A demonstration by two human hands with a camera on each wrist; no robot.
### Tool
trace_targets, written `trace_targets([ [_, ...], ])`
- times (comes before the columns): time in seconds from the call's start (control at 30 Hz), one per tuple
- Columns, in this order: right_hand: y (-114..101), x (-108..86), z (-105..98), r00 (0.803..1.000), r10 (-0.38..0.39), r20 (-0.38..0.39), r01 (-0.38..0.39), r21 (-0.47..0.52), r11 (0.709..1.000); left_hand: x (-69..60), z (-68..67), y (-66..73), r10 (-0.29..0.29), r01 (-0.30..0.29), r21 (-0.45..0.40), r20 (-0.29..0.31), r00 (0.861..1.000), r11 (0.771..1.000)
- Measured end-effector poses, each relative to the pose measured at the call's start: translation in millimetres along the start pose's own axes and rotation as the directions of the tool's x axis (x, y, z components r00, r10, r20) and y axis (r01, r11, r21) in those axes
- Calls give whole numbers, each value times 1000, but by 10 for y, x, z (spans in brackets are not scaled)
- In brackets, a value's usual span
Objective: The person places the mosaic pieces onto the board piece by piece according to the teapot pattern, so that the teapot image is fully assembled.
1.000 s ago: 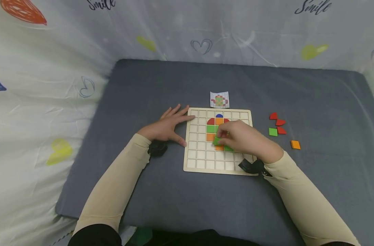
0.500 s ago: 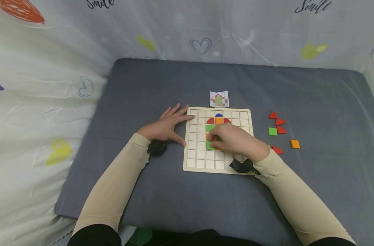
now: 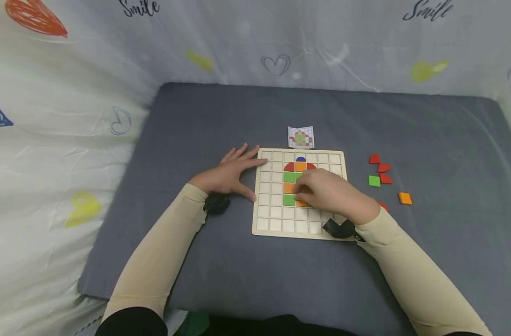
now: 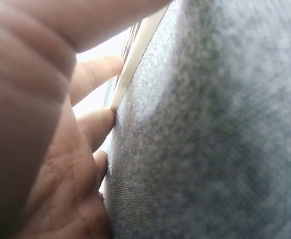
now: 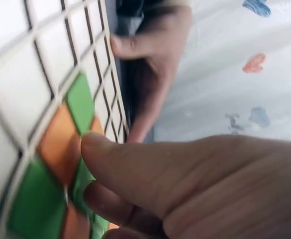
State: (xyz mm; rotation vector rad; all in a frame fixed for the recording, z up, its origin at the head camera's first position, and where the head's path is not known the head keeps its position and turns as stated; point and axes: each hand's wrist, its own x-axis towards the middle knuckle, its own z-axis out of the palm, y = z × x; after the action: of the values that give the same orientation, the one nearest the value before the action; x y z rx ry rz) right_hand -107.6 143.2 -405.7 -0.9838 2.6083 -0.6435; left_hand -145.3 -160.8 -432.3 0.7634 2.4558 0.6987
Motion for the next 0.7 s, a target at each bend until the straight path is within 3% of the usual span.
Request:
trace_targets([
  [0.4, 425, -433, -335, 980, 190, -57, -189, 31, 982, 11, 12, -8, -1, 1, -8, -1, 1000, 1000],
  [0.7, 596, -734, -378, 960, 281, -8, -280, 59, 958, 14, 20, 26, -9, 9, 29, 0, 1000, 1000],
])
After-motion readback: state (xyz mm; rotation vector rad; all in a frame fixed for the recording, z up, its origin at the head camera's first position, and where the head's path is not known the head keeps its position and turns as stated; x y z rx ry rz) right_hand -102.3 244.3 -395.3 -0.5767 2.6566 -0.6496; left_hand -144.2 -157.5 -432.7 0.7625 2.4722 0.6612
